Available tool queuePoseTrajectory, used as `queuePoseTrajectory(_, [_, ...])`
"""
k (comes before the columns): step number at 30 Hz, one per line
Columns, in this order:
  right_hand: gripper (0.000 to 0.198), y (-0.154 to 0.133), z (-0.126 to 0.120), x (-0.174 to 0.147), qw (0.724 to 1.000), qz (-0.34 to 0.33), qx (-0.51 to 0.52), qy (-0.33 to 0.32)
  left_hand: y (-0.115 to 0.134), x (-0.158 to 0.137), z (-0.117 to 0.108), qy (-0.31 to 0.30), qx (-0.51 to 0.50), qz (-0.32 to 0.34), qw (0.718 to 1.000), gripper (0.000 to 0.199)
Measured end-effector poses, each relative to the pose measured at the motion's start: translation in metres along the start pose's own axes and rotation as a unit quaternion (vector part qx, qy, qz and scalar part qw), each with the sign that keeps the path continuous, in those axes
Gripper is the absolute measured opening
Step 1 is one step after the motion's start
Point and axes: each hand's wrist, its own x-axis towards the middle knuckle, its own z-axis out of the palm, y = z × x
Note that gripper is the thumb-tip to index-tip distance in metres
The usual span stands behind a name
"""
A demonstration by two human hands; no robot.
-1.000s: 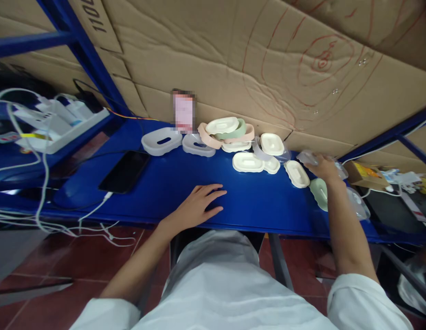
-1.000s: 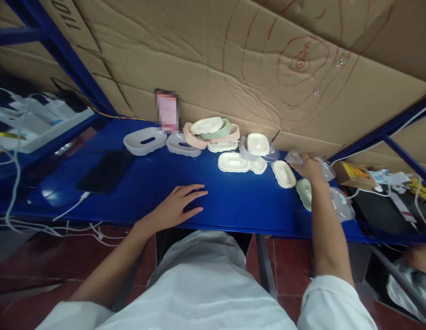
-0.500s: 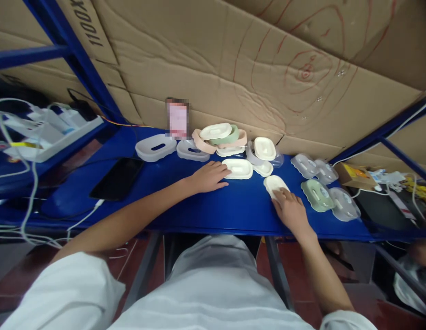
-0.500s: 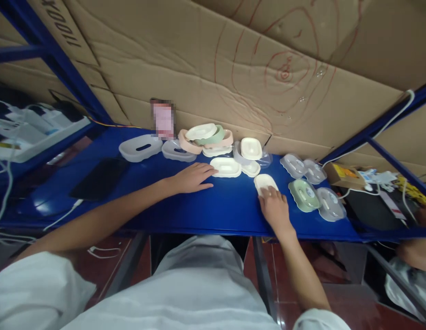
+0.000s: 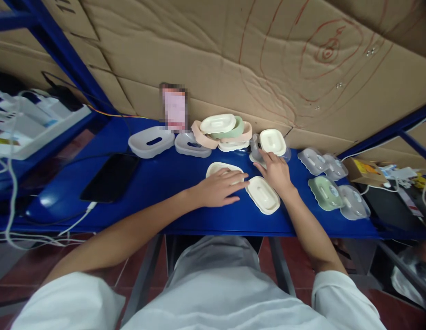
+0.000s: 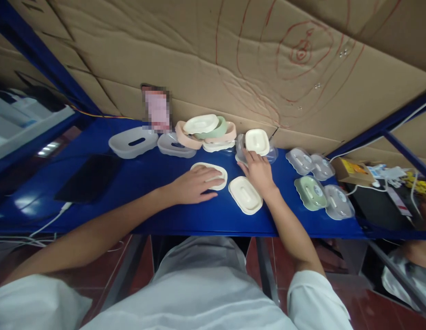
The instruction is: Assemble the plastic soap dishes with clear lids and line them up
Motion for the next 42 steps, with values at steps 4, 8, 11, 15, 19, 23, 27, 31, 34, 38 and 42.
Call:
queuePoseTrajectory(4, [0.056,-0.001,0.01,-0.006,0.999,0.034,-0.004,0.01,0.019,0.006,0.029,-0.032,-0.055,0.061,0.996,0.05])
queuePoseTrajectory(8, [0.051,0.007,0.016,-0.004,0.995,0.092,-0.021,0.011,0.017,0.002,0.039,-0.034,-0.045,0.048,0.997,0.035])
queuePoseTrajectory(11, [0.045,0.018,0.014,0.0,0.994,0.111,0.021,0.012,0.007,-0.004,0.031,-0.041,-0.024,0.042,0.998,0.024])
queuePoseTrajectory(15, [0.048,0.038,-0.001,-0.001,0.978,0.099,0.172,0.069,-0.005,-0.009,0.017,-0.028,-0.015,0.019,0.999,0.019])
queuePoseTrajectory(19, [0.047,0.046,-0.019,-0.011,0.956,0.085,0.25,0.126,-0.011,-0.009,0.01,-0.012,-0.001,-0.009,1.0,0.023])
queuePoseTrajectory(23, [0.039,0.027,-0.026,-0.022,0.952,0.004,0.297,0.078,-0.015,-0.009,0.002,0.006,0.018,-0.041,0.999,0.062])
queuePoseTrajectory(27, [0.025,-0.009,-0.027,-0.032,0.938,-0.133,0.318,-0.049,-0.022,-0.011,-0.005,0.036,0.015,-0.053,0.998,0.094])
queuePoseTrajectory(31, [0.021,-0.029,-0.026,-0.035,0.922,-0.206,0.303,-0.124,-0.029,-0.012,-0.005,-0.01,-0.007,-0.03,0.999,0.064])
queuePoseTrajectory(34, [0.042,-0.03,-0.021,-0.035,0.939,-0.202,0.249,-0.122,-0.031,-0.011,-0.002,-0.031,-0.013,-0.015,0.999,0.041])
queuePoseTrajectory(38, [0.056,-0.04,-0.011,-0.04,0.957,-0.228,0.138,-0.117,-0.032,-0.011,-0.001,-0.031,0.024,-0.012,0.999,0.039])
queuePoseTrajectory(42, [0.053,-0.057,-0.009,-0.042,0.963,-0.242,0.077,-0.089,-0.034,-0.013,0.001,-0.029,0.072,-0.005,0.997,0.034])
